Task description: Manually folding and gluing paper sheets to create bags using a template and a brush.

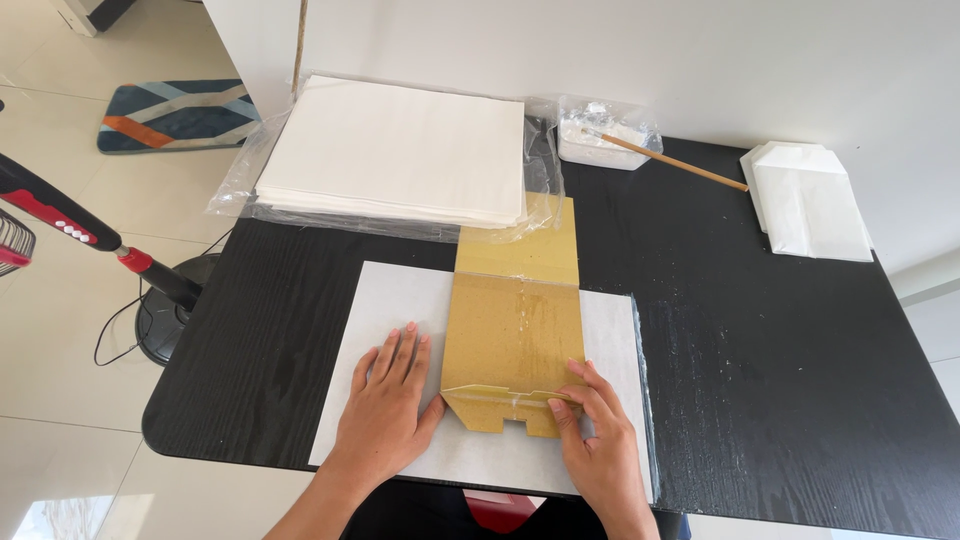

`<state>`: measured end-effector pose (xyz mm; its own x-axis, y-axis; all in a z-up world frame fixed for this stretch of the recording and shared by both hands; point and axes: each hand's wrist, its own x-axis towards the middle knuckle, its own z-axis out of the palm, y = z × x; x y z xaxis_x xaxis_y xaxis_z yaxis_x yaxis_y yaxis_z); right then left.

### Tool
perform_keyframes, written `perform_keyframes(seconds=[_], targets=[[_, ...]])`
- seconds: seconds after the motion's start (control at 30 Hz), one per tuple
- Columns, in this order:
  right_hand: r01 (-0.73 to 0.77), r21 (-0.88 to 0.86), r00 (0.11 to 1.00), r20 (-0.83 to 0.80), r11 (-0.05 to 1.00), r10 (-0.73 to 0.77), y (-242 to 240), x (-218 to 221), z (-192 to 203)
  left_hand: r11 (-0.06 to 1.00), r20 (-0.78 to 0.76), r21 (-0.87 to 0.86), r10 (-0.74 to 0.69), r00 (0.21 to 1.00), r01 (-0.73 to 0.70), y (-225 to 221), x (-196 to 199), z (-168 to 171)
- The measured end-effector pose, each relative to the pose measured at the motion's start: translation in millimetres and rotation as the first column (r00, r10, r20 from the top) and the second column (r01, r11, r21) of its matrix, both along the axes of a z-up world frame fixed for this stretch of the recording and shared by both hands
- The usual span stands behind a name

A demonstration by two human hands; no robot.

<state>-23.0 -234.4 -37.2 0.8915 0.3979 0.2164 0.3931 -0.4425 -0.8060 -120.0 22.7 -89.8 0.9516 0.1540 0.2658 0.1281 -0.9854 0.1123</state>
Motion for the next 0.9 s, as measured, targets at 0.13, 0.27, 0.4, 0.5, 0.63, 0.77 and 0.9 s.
perform_keyframes(seconds=[0.13,0.27,0.4,0.5,0.63,0.77,0.9], targets=[[0.004,-0.018,1.0,0.0,1.0,-0.004,1,2,-1,1.0,0.01,0.005,0.014,1.0,-0.014,-3,-1,4],[0.012,-0.03,1.0,-0.022,0.999,-0.012,3,2,-1,1.0,-0.006,0.005,-0.003,1.0,0.003,-4,-2,10],[0.012,-0.036,1.0,0.014,0.999,-0.012,2,5,-7,0.998,-0.01,-0.054,-0.025,1.0,0.024,-4,-4,15],[-0.004,-0.019,1.0,0.021,1.0,0.004,3,3,-3,0.988,-0.06,-0.154,-0.036,0.998,0.027,-3,-4,18],[-0.03,-0.014,0.998,0.053,0.999,0.031,2,1,-5,0.986,-0.052,-0.166,-0.033,0.998,0.024,-3,-4,19],[-0.048,0.002,0.997,0.056,0.999,0.048,2,-1,-8,0.989,-0.046,-0.147,-0.026,0.999,0.019,-3,-3,19],[-0.046,-0.018,0.999,0.022,0.999,0.047,3,-4,-6,0.989,-0.043,-0.144,-0.022,0.999,0.016,-4,-3,20]])
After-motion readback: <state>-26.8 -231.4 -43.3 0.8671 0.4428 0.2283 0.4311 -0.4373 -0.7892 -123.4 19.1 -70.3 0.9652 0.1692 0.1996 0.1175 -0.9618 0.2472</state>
